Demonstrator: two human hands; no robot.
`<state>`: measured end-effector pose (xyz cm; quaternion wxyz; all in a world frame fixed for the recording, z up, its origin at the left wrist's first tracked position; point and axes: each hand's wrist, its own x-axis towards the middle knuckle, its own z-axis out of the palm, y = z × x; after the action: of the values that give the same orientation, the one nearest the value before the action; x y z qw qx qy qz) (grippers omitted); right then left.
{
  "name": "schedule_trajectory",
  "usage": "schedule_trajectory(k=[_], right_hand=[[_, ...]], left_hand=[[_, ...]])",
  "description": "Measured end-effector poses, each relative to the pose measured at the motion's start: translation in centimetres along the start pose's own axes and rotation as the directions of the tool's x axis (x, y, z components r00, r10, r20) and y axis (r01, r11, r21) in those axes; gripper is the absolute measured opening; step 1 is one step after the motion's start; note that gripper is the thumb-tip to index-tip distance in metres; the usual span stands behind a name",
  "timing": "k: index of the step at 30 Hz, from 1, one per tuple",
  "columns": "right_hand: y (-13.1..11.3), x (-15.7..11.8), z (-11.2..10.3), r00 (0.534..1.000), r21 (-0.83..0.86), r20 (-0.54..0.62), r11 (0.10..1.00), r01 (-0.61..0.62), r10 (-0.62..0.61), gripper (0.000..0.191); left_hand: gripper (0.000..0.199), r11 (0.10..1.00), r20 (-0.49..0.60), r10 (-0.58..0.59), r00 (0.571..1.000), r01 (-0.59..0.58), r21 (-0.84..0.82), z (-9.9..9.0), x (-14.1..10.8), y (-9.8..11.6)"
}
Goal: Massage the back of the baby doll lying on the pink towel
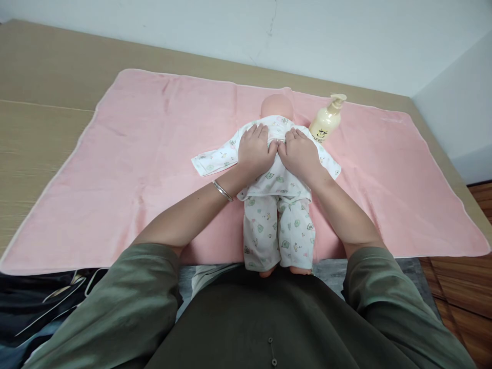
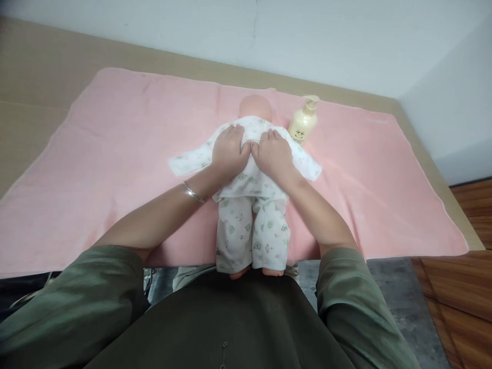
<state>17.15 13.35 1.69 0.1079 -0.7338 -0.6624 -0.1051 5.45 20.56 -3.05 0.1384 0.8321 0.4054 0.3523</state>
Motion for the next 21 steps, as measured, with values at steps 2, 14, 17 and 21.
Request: schedule_trajectory(k=[2, 14, 17, 21], right_hand=[[0.0, 0.0, 0.0, 1.0, -0.003, 0.0, 1.0, 0.002, -0.002, 0.052], [0.4, 0.1, 1.0, 0.998, 0.012, -0.053, 1.0, 0.016, -0.016, 0.054], [0.4, 0.2, 0.9, 0.999, 0.011, -0.038, 1.0, 0.018, -0.017, 0.054], [0.4, 0.1, 0.7, 1.0, 0.017, -0.021, 1.0, 0.019, -0.019, 0.054]], left_hand=[[0.059, 1.0, 0.002, 0.005, 1.0, -0.005, -0.013, -0.1, 0.0, 0.0], [0.058, 1.0, -0.023, 0.01, 1.0, -0.011, -0.023, 0.0, 0.0, -0.1], [0.06, 1.0, 0.002, -0.001, 1.0, 0.001, -0.013, -0.2, -0.1, 0.1], [0.06, 1.0, 0.021, -0.002, 1.0, 0.002, -0.01, -0.3, 0.0, 0.1]])
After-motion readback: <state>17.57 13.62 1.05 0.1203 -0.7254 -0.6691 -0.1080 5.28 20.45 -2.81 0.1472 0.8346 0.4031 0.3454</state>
